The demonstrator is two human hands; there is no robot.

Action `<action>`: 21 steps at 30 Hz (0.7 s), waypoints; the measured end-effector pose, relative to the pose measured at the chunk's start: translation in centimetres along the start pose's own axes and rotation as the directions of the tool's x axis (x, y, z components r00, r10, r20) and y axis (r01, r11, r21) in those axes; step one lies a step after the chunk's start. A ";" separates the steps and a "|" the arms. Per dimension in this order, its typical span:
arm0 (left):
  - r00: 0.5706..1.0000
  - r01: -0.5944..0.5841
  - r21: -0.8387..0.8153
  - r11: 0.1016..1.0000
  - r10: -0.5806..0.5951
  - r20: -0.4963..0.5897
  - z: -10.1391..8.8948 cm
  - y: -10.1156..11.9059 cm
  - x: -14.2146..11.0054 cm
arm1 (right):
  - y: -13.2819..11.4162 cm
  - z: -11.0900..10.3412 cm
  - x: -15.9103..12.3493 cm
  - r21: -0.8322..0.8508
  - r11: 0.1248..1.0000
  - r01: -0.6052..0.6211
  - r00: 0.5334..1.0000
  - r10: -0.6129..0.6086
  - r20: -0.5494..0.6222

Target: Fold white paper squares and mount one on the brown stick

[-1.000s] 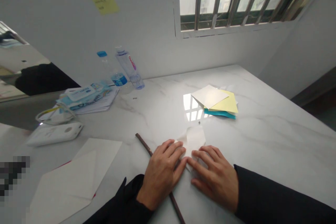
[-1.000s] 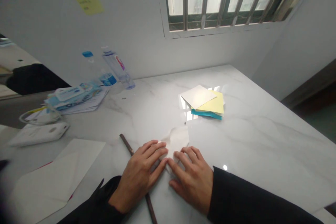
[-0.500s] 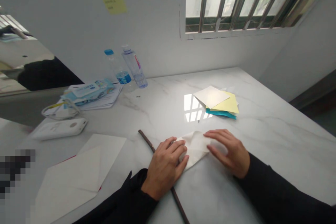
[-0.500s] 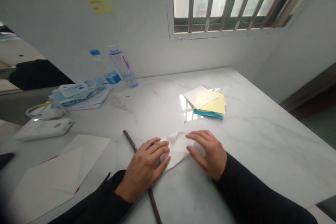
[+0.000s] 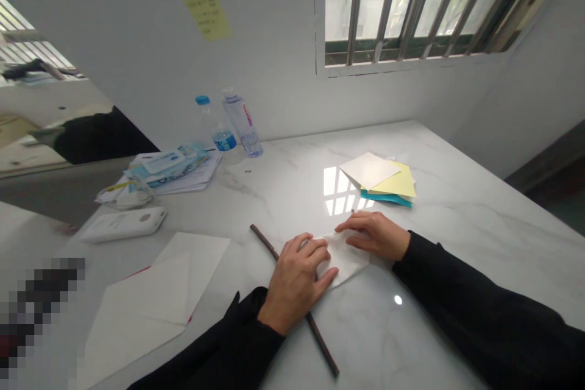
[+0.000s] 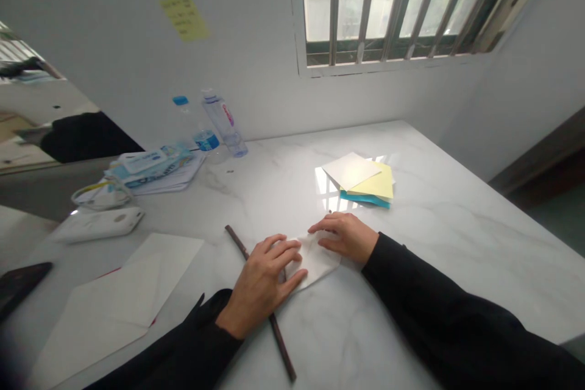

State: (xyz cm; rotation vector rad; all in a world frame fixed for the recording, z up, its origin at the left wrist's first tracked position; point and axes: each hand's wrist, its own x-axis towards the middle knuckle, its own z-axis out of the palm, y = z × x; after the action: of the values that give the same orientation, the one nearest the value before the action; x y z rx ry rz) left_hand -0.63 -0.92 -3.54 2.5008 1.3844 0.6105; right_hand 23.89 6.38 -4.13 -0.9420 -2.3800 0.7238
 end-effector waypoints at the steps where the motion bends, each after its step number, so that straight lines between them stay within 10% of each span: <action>1: 1.000 -0.012 0.002 1.000 0.012 0.008 -0.1 -0.2 0.0 | 0.0 0.1 -0.2 0.001 1.000 -0.031 1.000 0.031 -0.002; 7: 0.991 -0.122 0.006 0.993 0.121 0.055 -0.7 -1.3 0.0 | -0.2 0.2 -2.3 0.112 0.984 -0.138 0.990 0.134 0.044; 21: 0.942 -0.331 0.094 0.939 0.322 0.098 -1.4 -1.6 0.6 | -1.2 1.4 -2.8 0.017 0.998 0.053 0.997 -0.054 0.051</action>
State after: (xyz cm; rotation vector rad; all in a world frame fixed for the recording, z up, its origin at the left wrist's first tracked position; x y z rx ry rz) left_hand -2.19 0.42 -2.74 2.8371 1.0045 0.4944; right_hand 24.29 3.22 -5.04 -0.8593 -2.4310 0.7540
